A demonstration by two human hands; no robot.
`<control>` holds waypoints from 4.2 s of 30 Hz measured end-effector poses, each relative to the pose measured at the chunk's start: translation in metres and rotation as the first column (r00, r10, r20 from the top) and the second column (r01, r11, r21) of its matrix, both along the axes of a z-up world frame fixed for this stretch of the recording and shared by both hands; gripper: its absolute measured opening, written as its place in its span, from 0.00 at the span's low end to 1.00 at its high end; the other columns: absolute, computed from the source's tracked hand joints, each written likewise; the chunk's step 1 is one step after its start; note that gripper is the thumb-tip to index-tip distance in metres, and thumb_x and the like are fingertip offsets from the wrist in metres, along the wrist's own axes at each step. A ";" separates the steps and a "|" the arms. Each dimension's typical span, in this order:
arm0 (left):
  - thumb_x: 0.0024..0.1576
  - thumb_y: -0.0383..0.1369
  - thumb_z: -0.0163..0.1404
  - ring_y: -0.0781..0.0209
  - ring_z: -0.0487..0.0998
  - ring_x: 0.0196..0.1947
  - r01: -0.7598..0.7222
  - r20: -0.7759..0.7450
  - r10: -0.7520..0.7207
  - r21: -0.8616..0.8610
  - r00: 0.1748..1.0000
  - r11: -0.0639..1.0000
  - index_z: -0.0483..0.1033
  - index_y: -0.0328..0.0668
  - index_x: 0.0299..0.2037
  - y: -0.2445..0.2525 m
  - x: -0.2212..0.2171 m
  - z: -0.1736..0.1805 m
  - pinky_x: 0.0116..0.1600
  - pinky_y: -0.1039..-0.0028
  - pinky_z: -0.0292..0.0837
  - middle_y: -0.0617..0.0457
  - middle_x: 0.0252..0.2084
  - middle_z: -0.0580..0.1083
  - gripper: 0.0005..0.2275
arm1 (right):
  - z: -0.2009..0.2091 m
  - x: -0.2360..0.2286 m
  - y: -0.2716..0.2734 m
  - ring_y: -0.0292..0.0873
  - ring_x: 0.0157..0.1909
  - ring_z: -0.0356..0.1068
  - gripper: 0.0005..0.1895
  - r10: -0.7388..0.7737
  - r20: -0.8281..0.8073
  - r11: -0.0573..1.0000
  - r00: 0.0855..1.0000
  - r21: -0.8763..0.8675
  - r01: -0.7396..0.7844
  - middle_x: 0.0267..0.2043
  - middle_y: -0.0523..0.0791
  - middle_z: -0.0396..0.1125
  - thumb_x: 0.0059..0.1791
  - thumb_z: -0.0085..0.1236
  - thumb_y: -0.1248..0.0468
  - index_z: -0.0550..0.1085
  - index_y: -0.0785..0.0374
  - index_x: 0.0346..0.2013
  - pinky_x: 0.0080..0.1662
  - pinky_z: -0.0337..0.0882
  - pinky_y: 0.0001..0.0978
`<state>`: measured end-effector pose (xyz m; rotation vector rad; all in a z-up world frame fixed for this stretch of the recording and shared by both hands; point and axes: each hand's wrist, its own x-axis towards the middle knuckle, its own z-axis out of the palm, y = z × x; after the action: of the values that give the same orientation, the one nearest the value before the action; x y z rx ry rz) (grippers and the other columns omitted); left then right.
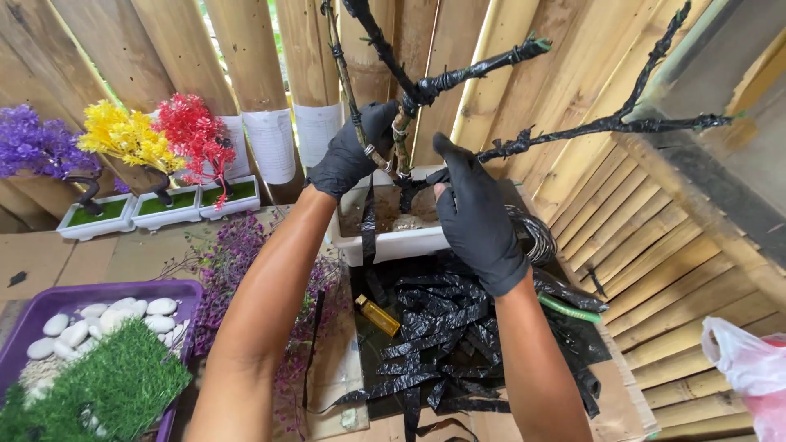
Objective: The person wraps black tape around the branches of a small tree in a white rectangular pot. They use both hands to secure the tape around the trunk and branches, ensuring the tree is stable. The workspace includes other bonsai trees and gardening supplies.
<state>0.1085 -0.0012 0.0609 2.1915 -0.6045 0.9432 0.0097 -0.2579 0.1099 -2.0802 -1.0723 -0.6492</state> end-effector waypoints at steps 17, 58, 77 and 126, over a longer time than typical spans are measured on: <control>0.57 0.29 0.56 0.57 0.76 0.28 0.136 -0.114 -0.122 0.124 0.986 0.983 0.81 0.41 0.30 -0.011 0.114 0.006 0.34 0.65 0.73 0.51 0.28 0.78 0.04 | -0.011 0.092 0.045 0.46 0.29 0.74 0.22 0.202 -0.168 0.969 0.965 -0.109 -0.222 0.34 0.50 0.73 0.47 0.47 0.78 0.77 0.67 0.54 0.32 0.77 0.35; 0.52 0.43 0.65 0.29 0.62 0.68 -0.224 -0.354 0.039 -0.499 0.934 0.837 0.83 0.56 0.52 -0.052 -0.084 -0.050 0.73 0.48 0.59 0.36 0.65 0.69 0.18 | -0.044 0.040 0.005 0.42 0.29 0.78 0.22 -0.255 0.711 0.749 0.655 -0.284 0.599 0.41 0.42 0.75 0.53 0.60 0.57 0.71 0.60 0.60 0.29 0.78 0.34; 0.55 0.41 0.65 0.41 0.73 0.59 -0.156 -0.252 0.012 -0.557 0.968 0.816 0.84 0.54 0.50 -0.058 -0.079 -0.054 0.64 0.60 0.71 0.43 0.56 0.75 0.14 | -0.067 0.010 0.029 0.48 0.39 0.77 0.08 -0.350 0.310 0.897 0.884 -0.163 0.412 0.37 0.36 0.71 0.58 0.51 0.48 0.71 0.44 0.42 0.37 0.78 0.44; 0.57 0.38 0.56 0.43 0.78 0.43 -0.582 -0.196 0.590 0.104 0.783 0.807 0.76 0.54 0.35 -0.036 -0.129 -0.050 0.47 0.53 0.78 0.48 0.33 0.74 0.04 | -0.109 -0.097 -0.019 0.45 0.46 0.78 0.13 -0.010 0.220 0.996 0.975 -0.088 0.030 0.45 0.41 0.77 0.55 0.57 0.50 0.80 0.52 0.46 0.46 0.78 0.32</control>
<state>-0.0200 -0.0372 0.0114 2.5273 0.1996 0.9655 -0.0876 -0.2769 0.0005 -2.1360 -1.2252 -0.8711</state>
